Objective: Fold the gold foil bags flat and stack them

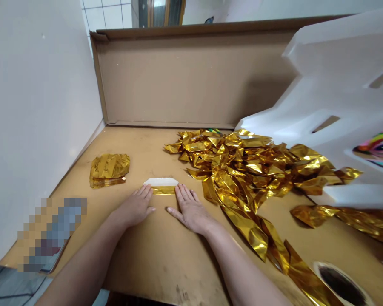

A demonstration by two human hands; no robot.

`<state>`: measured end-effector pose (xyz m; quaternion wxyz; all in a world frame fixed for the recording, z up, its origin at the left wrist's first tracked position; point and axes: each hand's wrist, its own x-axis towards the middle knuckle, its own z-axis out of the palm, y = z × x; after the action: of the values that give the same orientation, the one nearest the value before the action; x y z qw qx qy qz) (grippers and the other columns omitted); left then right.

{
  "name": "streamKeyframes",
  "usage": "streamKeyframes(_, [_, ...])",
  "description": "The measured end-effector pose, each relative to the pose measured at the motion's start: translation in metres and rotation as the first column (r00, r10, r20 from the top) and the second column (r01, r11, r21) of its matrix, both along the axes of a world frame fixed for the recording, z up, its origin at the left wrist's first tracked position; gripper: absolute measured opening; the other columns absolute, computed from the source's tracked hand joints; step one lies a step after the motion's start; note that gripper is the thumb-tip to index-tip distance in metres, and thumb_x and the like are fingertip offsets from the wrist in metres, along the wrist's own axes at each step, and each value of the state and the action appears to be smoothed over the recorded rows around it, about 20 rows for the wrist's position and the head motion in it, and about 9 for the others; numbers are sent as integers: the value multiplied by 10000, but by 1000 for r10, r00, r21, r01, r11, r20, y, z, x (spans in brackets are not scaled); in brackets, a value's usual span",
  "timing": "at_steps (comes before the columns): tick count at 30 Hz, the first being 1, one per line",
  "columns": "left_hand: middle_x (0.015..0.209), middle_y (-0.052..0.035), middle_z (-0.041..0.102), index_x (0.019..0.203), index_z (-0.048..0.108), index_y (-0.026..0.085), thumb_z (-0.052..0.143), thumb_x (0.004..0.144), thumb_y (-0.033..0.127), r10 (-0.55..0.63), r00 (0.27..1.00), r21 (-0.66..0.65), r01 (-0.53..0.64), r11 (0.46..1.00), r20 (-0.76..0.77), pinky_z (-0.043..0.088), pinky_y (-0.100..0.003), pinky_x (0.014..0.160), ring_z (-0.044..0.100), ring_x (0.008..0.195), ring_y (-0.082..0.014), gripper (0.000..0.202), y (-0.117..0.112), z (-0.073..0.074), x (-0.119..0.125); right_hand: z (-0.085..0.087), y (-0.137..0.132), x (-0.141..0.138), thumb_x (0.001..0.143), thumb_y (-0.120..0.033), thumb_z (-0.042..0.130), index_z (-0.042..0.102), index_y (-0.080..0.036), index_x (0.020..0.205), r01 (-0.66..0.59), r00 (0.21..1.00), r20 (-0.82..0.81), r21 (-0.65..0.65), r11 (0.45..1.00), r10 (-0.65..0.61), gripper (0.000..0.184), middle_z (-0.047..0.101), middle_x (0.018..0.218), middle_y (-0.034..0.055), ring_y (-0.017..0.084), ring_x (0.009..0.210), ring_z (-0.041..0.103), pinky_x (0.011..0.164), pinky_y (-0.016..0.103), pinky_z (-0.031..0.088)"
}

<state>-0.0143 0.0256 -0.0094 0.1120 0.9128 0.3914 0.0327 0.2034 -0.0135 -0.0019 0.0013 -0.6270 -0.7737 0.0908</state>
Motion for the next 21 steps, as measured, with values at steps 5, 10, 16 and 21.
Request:
streamKeyframes(5, [1450, -141, 339, 1330, 419, 89, 395, 886, 274, 25, 998, -21, -24, 999, 52, 283, -350, 1113, 310, 1350, -207, 482, 7, 4, -6, -3, 1, 5, 824, -718, 156, 177, -66, 1457, 22, 1000, 14, 26, 999, -23, 910, 188, 1508, 172, 281, 1392, 116, 1120, 458, 157])
streamKeyframes(10, [1379, -101, 463, 1234, 532, 139, 452, 836, 182, 48, 989, -18, -46, 999, 140, 334, -347, 1091, 420, 1287, -190, 409, 15, 5, -8, -2, 1, 6, 828, -718, 126, 170, -31, 1450, 4, 1000, 1, 17, 1000, -4, 928, 170, 1503, 203, 280, 1396, 94, 1117, 489, 139])
streamKeyframes(16, [1223, -60, 615, 1023, 658, 191, 491, 823, 146, 76, 978, -7, -77, 997, 196, 401, -348, 1040, 553, 1154, -190, 264, 21, 6, -6, -5, 3, 8, 824, -722, 154, 175, -70, 1458, 8, 1000, 5, 44, 999, -9, 910, 210, 1501, 181, 284, 1393, 113, 1119, 500, 123])
streamKeyframes(21, [1179, -68, 638, 993, 672, 179, 501, 824, 126, 85, 974, -13, -84, 996, 209, 403, -338, 1030, 564, 1129, -194, 246, 22, 8, -5, -4, 3, 8, 814, -735, 146, 198, -64, 1453, 28, 999, 24, 44, 999, -29, 928, 215, 1500, 176, 295, 1390, 129, 1123, 491, 119])
